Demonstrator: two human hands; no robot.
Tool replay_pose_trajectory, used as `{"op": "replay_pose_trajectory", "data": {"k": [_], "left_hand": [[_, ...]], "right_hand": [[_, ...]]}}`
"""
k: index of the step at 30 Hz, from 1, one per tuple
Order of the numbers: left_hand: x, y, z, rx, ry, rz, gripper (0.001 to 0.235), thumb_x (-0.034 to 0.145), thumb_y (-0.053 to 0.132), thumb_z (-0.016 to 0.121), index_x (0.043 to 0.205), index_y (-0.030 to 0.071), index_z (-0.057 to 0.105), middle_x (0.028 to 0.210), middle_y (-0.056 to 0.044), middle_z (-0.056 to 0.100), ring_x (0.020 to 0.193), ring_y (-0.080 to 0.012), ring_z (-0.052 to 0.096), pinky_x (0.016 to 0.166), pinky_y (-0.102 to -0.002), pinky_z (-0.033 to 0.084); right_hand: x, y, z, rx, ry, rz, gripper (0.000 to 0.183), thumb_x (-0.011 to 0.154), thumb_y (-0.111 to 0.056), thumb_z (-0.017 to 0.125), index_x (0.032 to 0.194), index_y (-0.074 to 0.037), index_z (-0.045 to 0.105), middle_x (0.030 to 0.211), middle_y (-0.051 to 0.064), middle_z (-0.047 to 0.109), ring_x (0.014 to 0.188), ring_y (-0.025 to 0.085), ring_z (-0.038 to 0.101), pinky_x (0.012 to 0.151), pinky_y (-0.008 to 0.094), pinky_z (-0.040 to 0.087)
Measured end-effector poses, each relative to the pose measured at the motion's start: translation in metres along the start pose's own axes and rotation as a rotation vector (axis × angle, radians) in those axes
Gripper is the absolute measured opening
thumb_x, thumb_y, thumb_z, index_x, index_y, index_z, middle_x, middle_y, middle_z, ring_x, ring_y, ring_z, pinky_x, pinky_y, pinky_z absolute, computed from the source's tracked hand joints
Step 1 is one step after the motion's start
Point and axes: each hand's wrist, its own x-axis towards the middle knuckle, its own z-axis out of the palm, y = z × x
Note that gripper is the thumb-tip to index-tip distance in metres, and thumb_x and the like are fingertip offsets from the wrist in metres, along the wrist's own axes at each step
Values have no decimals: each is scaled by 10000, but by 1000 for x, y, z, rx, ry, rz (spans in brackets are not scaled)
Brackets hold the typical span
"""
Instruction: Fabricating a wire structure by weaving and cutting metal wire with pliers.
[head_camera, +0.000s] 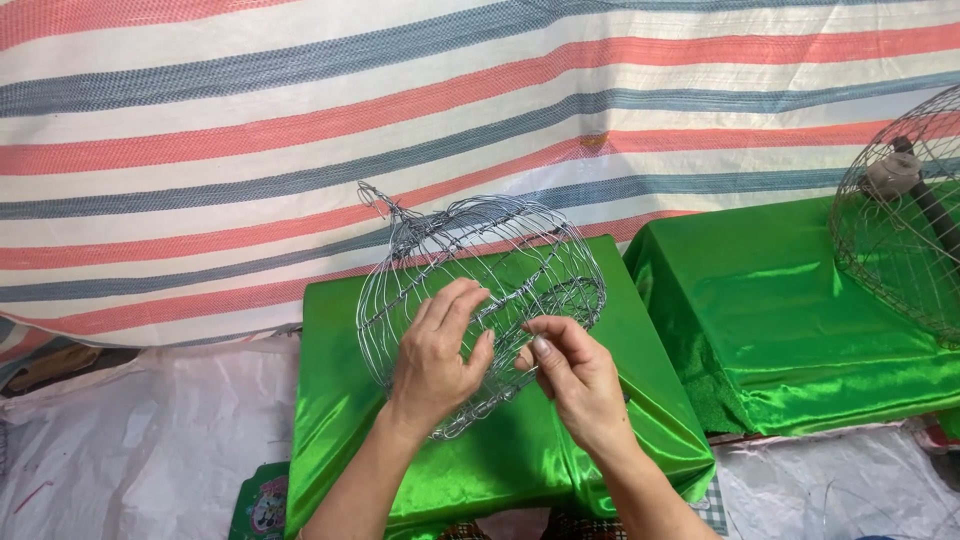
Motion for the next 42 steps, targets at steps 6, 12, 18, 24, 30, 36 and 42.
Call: {"op": "replay_pose_trajectory", "data": {"k": [6,12,18,24,30,36,42], "left_hand": [[6,2,-4,50,-13,-2,411,772,183,750,1159,89,651,1207,-73,564,923,-226,585,737,-356,544],[4,0,1,110,19,-7,358,761,154,769,1082,127,612,1147,-51,534,873,-210,557,673,-346,528],[-19,-7,7,114,89,34,590,742,164,767,1241,140,452,1208,-49,552,879,-212,541,604,-319,496],[-54,5,13,49,197,99,850,701,92,852,1332,144,286,1224,-50,570,929,-198,557,619,-288,497],[-61,21,2,72,254,90,803,713,142,884,1305,161,342,1220,-14,659,1011,-221,550,902,-395,432],[-52,13,-3,47,95,108,568,792,168,842,1215,155,465,1166,-6,600,904,-167,573,689,-304,506],[-35,22,-21,-16,-20,99,198,790,86,771,953,127,665,1088,-2,585,858,-172,503,618,-270,485]], "right_hand": [[4,3,6,-158,69,-10,285,992,-57,577,1265,-42,654,793,45,714,590,78,523,510,217,429],[6,1,-1,-18,20,40,287,1002,-54,569,1280,-22,634,817,70,714,546,70,489,458,206,374],[-62,-74,-48,44,-420,49,211,932,12,554,1075,92,687,819,161,696,687,225,643,592,354,546],[-23,-78,-44,-755,23,-160,226,789,-70,769,1010,-102,803,713,17,793,477,88,539,416,228,409],[-4,-47,-1,-1061,-78,-273,223,835,-204,745,1047,-153,794,677,-20,808,404,111,656,400,284,490],[2,-56,1,-1004,-182,-168,154,855,-186,726,973,-147,818,505,-29,720,383,86,633,369,265,470],[4,-56,-4,-967,-185,-76,119,836,-206,759,914,-141,821,465,-22,685,365,91,598,362,269,452]]}}
